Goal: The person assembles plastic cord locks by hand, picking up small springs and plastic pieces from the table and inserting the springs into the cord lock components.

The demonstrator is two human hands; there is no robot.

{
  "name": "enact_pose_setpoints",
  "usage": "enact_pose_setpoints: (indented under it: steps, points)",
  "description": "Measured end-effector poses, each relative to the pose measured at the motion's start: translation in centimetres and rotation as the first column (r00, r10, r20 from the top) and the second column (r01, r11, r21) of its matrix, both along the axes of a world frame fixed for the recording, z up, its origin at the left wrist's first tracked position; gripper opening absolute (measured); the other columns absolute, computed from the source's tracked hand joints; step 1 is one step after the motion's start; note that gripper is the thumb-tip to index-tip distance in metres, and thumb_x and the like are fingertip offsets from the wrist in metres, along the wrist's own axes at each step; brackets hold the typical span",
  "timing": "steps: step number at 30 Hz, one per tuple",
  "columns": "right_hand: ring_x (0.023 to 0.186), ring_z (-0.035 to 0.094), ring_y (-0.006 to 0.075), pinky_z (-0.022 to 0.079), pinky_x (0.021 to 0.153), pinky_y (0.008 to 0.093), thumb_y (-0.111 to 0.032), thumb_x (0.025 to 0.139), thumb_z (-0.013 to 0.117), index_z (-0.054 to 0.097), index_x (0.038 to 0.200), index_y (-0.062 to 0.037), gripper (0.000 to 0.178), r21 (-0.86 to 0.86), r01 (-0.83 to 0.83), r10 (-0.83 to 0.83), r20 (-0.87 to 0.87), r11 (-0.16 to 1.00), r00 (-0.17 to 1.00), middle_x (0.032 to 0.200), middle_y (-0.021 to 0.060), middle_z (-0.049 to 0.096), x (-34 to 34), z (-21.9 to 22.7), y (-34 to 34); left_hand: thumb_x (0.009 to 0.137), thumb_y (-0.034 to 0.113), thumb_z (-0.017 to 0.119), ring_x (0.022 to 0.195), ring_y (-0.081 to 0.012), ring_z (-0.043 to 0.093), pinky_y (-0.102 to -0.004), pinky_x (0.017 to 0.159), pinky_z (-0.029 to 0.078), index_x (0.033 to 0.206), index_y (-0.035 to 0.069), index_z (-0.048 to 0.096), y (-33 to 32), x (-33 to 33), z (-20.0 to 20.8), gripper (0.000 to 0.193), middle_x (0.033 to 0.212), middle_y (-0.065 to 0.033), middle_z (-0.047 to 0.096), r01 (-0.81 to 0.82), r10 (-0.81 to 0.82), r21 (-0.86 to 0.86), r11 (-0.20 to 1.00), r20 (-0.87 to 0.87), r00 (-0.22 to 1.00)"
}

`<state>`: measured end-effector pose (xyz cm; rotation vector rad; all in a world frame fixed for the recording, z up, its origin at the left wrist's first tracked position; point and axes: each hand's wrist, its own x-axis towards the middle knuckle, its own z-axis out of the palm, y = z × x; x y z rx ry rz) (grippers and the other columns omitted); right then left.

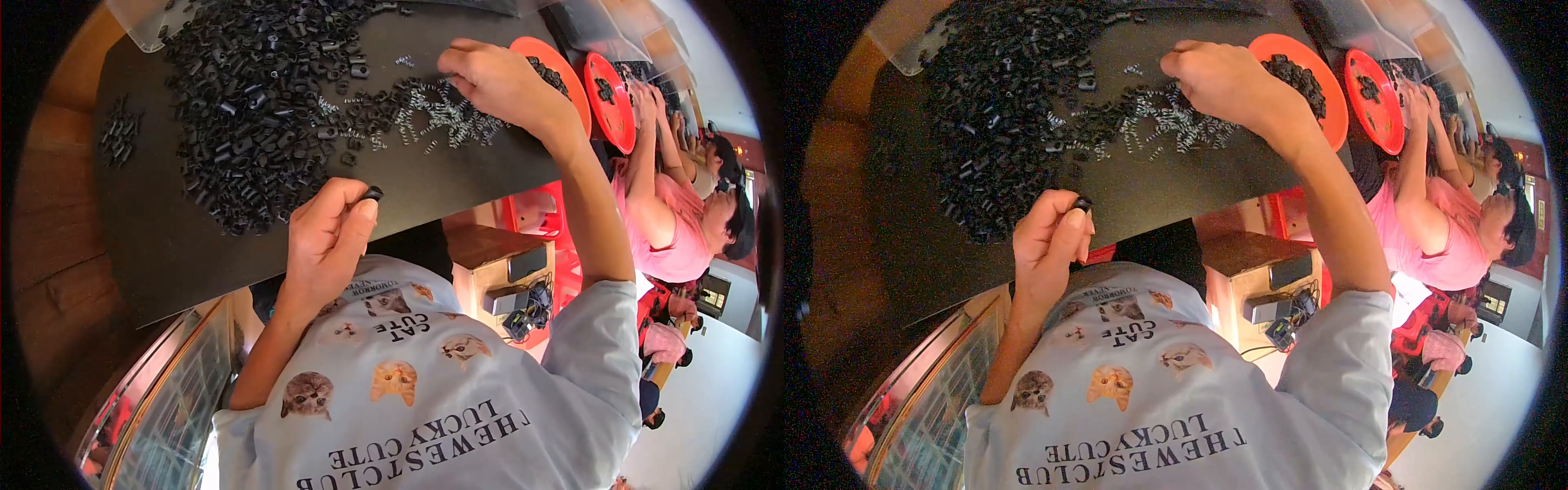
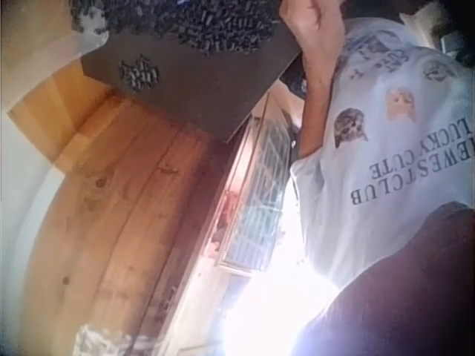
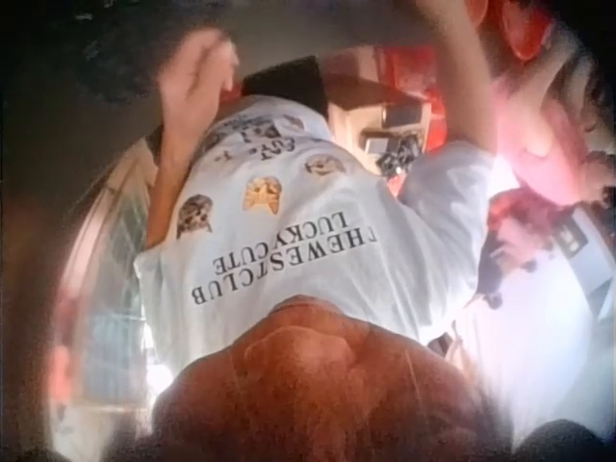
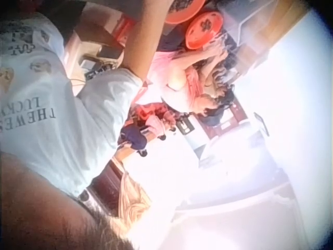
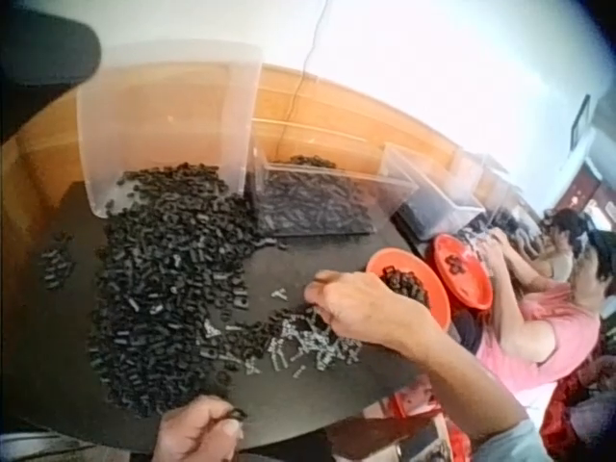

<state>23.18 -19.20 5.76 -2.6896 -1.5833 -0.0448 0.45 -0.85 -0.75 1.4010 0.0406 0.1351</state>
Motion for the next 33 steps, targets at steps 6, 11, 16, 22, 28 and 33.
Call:
enact_pose_setpoints:
  steps: [6,11,16,22,28,33]
  points:
    - [0.084,0.061,0.0353,0.052,0.067,0.046,-0.002,0.077,0.055,0.056,0.089,-0.0021,0.012,-0.085,-0.011,0.015,0.042,0.996,0.999,0.092,0.0132,0.058,-0.4,0.2,0.2,0.094,0.008,0.056,0.053,-0.002,0.044,-0.0199,0.048,0.036,0.091,-0.001,0.055,-0.1,0.0,0.1,0.009,0.065,0.0027,0.049,-0.018,0.018,0.019,1.0,-0.008,1.0]
    - [0.083,0.064,0.0363,0.055,0.065,0.048,-0.005,0.078,0.054,0.058,0.087,-0.0007,0.011,-0.118,-0.007,0.015,0.06,0.993,0.998,0.091,0.0147,0.06,-0.8,-0.2,0.5,0.095,0.01,0.056,0.054,-0.0017,0.043,-0.0195,0.048,0.035,0.091,-0.001,0.056,-0.2,-0.2,-0.2,0.012,0.066,0.003,0.05,-0.016,0.017,0.023,1.0,-0.018,1.0]
    - [0.08,0.064,0.0366,0.054,0.064,0.0476,-0.006,0.076,0.054,0.056,0.086,-0.0014,0.011,-0.032,-0.009,0.012,0.083,0.999,0.996,0.089,0.0153,0.059,-0.6,-0.8,0.8,0.095,0.01,0.056,0.054,-0.0016,0.043,-0.0195,0.048,0.035,0.091,-0.001,0.056,-0.3,-0.1,-0.2,0.012,0.066,0.0031,0.05,-0.02,0.02,0.015,1.0,-0.017,1.0]
    - [0.076,0.063,0.0367,0.052,0.066,0.0447,-0.006,0.075,0.055,0.057,0.092,-0.0015,0.019,0.28,-0.01,0.03,-0.07,0.96,0.997,0.086,0.0178,0.061,-0.7,-1.2,0.7,0.095,0.01,0.056,0.054,-0.0016,0.044,-0.0196,0.048,0.035,0.091,-0.001,0.056,-0.3,-0.2,0.0,0.012,0.066,0.003,0.05,-0.011,0.012,0.018,1.0,-0.02,1.0]
    - [0.068,0.063,0.0162,0.051,0.06,0.0293,0.0,0.081,0.055,0.059,0.104,-0.0008,0.024,0.342,0.282,0.064,-0.729,0.896,0.681,0.08,0.0101,0.063,-5.5,0.2,1.7,0.095,0.01,0.056,0.054,-0.0017,0.045,-0.0195,0.048,0.036,0.09,0.0,0.056,-0.2,-0.1,0.1,0.011,0.066,0.0028,0.052,-0.025,0.025,0.001,1.0,-0.049,0.998]
    - [0.067,0.062,0.009,0.048,0.053,0.0229,-0.006,0.087,0.061,0.06,0.096,-0.0015,0.01,0.307,0.457,0.127,-0.916,0.835,0.382,0.075,0.0017,0.062,-8.6,1.3,2.4,0.095,0.009,0.055,0.054,-0.0019,0.046,-0.0194,0.048,0.036,0.092,0.0,0.056,-0.1,-0.1,0.6,0.01,0.067,0.0027,0.053,-0.012,0.011,-0.023,1.0,-0.066,0.998]
